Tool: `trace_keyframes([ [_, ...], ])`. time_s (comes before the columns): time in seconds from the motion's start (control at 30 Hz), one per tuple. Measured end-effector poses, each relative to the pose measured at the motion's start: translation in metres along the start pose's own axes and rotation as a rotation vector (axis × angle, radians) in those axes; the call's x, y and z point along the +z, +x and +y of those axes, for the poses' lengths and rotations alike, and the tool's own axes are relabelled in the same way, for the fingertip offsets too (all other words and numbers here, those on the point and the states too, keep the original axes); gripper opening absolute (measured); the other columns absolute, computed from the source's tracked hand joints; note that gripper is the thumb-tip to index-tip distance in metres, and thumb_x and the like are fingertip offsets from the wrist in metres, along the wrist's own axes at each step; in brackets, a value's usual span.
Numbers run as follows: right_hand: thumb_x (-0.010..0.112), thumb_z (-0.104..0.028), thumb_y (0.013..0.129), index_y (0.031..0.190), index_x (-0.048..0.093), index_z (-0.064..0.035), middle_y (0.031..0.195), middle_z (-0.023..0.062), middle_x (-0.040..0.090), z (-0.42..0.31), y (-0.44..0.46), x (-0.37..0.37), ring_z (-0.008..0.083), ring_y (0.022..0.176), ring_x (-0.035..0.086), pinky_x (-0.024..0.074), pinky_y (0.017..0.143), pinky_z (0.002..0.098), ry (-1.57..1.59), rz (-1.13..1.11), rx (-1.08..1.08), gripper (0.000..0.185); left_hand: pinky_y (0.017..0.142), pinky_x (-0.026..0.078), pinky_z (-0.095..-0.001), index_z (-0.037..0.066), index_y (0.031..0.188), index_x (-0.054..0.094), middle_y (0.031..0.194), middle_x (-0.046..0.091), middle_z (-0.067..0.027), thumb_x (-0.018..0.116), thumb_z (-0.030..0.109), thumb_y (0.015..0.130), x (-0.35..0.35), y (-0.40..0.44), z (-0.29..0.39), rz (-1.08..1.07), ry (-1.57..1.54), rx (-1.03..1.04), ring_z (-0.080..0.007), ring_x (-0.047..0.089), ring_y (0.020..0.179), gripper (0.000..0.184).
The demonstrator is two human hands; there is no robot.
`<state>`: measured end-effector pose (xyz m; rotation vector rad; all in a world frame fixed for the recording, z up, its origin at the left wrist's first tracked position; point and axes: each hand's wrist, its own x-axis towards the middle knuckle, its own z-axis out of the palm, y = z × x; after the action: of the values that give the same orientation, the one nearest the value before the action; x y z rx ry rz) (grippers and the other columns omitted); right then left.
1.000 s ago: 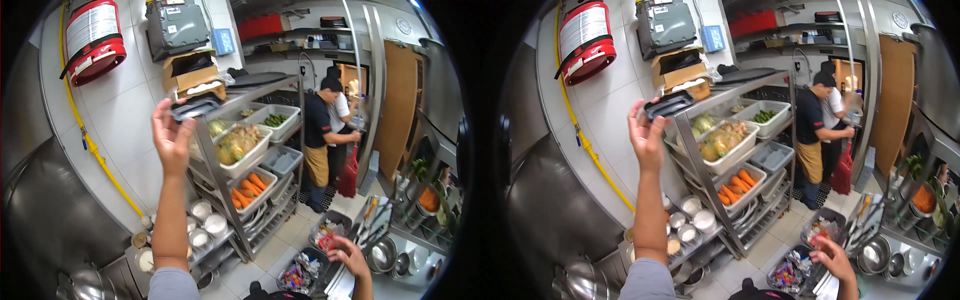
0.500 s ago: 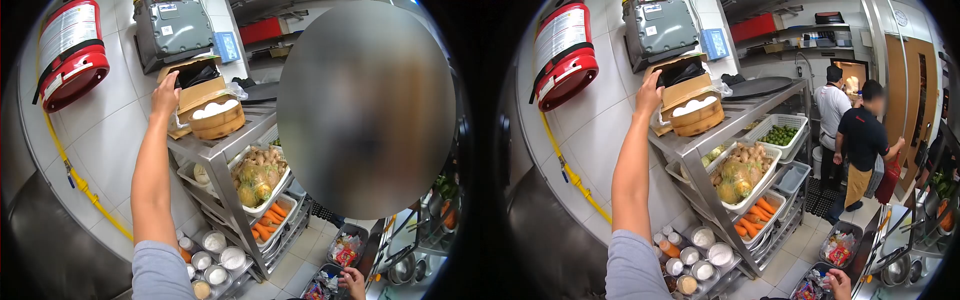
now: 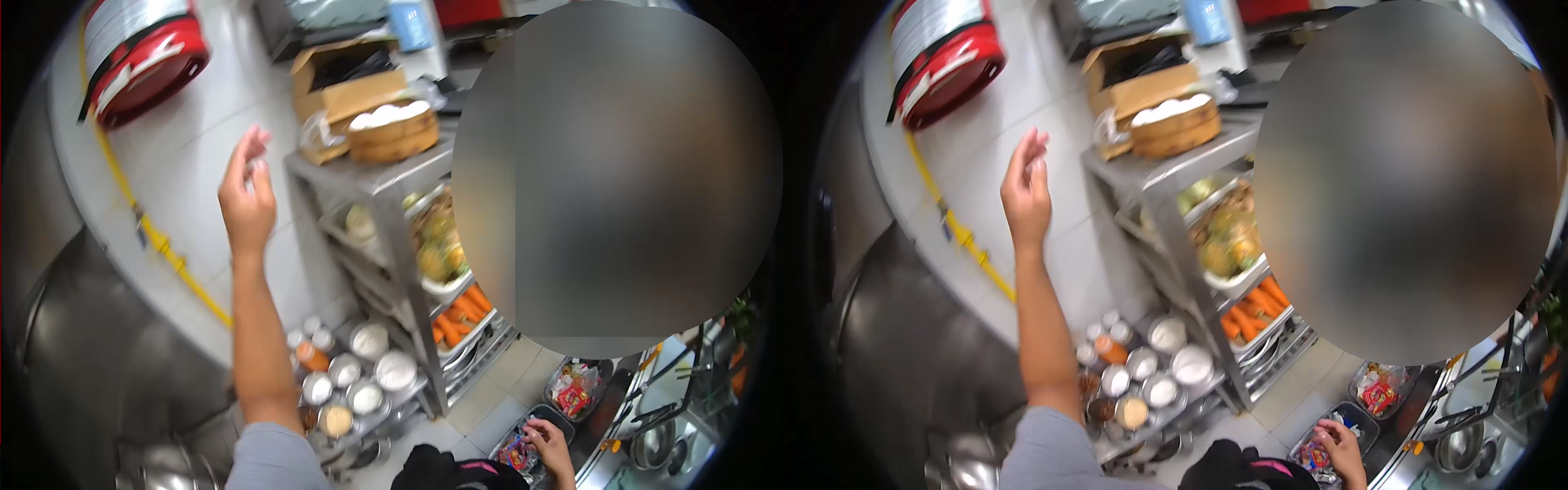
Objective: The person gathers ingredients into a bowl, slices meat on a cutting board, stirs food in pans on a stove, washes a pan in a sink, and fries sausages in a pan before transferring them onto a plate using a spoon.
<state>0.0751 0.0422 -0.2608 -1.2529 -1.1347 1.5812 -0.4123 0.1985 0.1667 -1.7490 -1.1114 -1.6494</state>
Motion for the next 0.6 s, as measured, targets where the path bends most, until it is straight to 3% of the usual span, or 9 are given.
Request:
trace_keyframes([
  [0.07, 0.059, -0.016, 0.096, 0.125, 0.054, 0.0007, 0.112, 0.0122, 0.065, 0.011, 0.001, 0.001, 0.0182, 0.092, 0.066, 0.0568, 0.079, 0.0336, -0.028, -0.112, 0.081, 0.033, 0.093, 0.048, -0.0343, -0.003, 0.122, 0.058, 0.109, 0.066, -0.0146, 0.049, -0.001, 0.092, -0.032, -0.102, 0.034, 0.06, -0.169, -0.067, -0.0213, 0.061, 0.103, 0.032],
  [0.13, 0.06, -0.018, 0.097, 0.124, 0.055, -0.0004, 0.113, 0.0119, 0.065, 0.032, 0.012, 0.002, 0.0179, 0.09, 0.066, 0.0566, 0.078, 0.0325, 0.004, -0.208, 0.178, 0.033, 0.091, 0.049, -0.0359, -0.002, 0.114, 0.06, 0.103, 0.066, -0.0135, 0.05, 0.0, 0.093, -0.046, -0.222, 0.07, 0.046, -0.549, -0.171, -0.0219, 0.062, 0.098, 0.023],
  [0.23, 0.063, -0.024, 0.096, 0.122, 0.056, -0.0035, 0.105, 0.0076, 0.066, 0.088, 0.023, -0.002, 0.0159, 0.082, 0.065, 0.0568, 0.071, 0.0319, -0.048, -0.423, 0.344, 0.034, 0.078, 0.052, -0.0343, 0.002, 0.113, 0.063, 0.089, 0.07, -0.0092, 0.059, 0.003, 0.088, -0.075, -0.407, 0.135, -0.281, -0.184, -0.781, -0.0171, 0.067, 0.082, 0.025],
  [0.3, 0.062, -0.029, 0.096, 0.121, 0.057, -0.0064, 0.106, 0.0058, 0.067, 0.118, 0.011, -0.002, 0.0161, 0.079, 0.066, 0.0561, 0.068, 0.03, -0.126, -0.531, 0.483, 0.034, 0.077, 0.053, -0.0373, 0.003, 0.113, 0.062, 0.092, 0.07, -0.0127, 0.056, 0.01, 0.091, -0.111, -0.551, 0.178, -0.525, 0.002, -1.055, -0.0259, 0.068, 0.083, 0.024],
  [0.33, 0.062, -0.031, 0.096, 0.118, 0.06, -0.0086, 0.098, 0.0022, 0.066, 0.119, 0.003, 0.009, 0.0126, 0.08, 0.064, 0.0549, 0.069, 0.0284, -0.239, -0.544, 0.538, 0.031, 0.076, 0.053, -0.0383, 0.004, 0.113, 0.063, 0.093, 0.069, -0.0138, 0.055, 0.012, 0.091, -0.139, -0.608, 0.201, -0.683, 0.092, -1.127, -0.0292, 0.067, 0.083, 0.024],
  [0.4, 0.063, -0.036, 0.095, 0.117, 0.061, -0.0118, 0.095, -0.0001, 0.065, 0.136, -0.011, 0.014, 0.0122, 0.078, 0.063, 0.0544, 0.067, 0.0288, -0.372, -0.587, 0.625, 0.032, 0.076, 0.053, -0.0394, 0.005, 0.112, 0.064, 0.093, 0.07, -0.015, 0.054, 0.013, 0.09, -0.198, -0.698, 0.254, -0.812, 0.093, -1.397, -0.035, 0.065, 0.082, 0.026],
  [0.47, 0.063, -0.039, 0.095, 0.115, 0.062, -0.0138, 0.094, -0.0017, 0.064, 0.164, -0.012, 0.004, 0.0116, 0.077, 0.063, 0.0537, 0.067, 0.0287, -0.425, -0.644, 0.656, 0.032, 0.075, 0.054, -0.0376, 0.006, 0.111, 0.065, 0.089, 0.07, -0.0152, 0.057, 0.012, 0.085, -0.242, -0.845, 0.299, -0.623, 0.289, -1.261, -0.0308, 0.067, 0.079, 0.027],
  [0.53, 0.064, -0.04, 0.094, 0.114, 0.063, -0.0143, 0.095, -0.0025, 0.064, 0.184, -0.007, -0.006, 0.0117, 0.077, 0.063, 0.0528, 0.067, 0.0278, -0.543, -0.628, 0.659, 0.032, 0.068, 0.054, -0.0362, 0.008, 0.109, 0.067, 0.086, 0.071, -0.0115, 0.061, 0.012, 0.084, -0.283, -0.885, 0.342, -0.363, 0.185, -1.864, -0.0235, 0.068, 0.075, 0.027],
  [0.6, 0.064, -0.04, 0.094, 0.114, 0.063, -0.0145, 0.095, -0.0026, 0.064, 0.196, -0.009, -0.011, 0.0116, 0.077, 0.062, 0.0522, 0.066, 0.0272, -0.608, -0.638, 0.674, 0.032, 0.058, 0.051, -0.0347, 0.012, 0.106, 0.068, 0.081, 0.069, -0.0059, 0.066, 0.012, 0.081, -0.32, -0.92, 0.379, 0.287, 0.128, -2.267, -0.0163, 0.066, 0.072, 0.026],
])
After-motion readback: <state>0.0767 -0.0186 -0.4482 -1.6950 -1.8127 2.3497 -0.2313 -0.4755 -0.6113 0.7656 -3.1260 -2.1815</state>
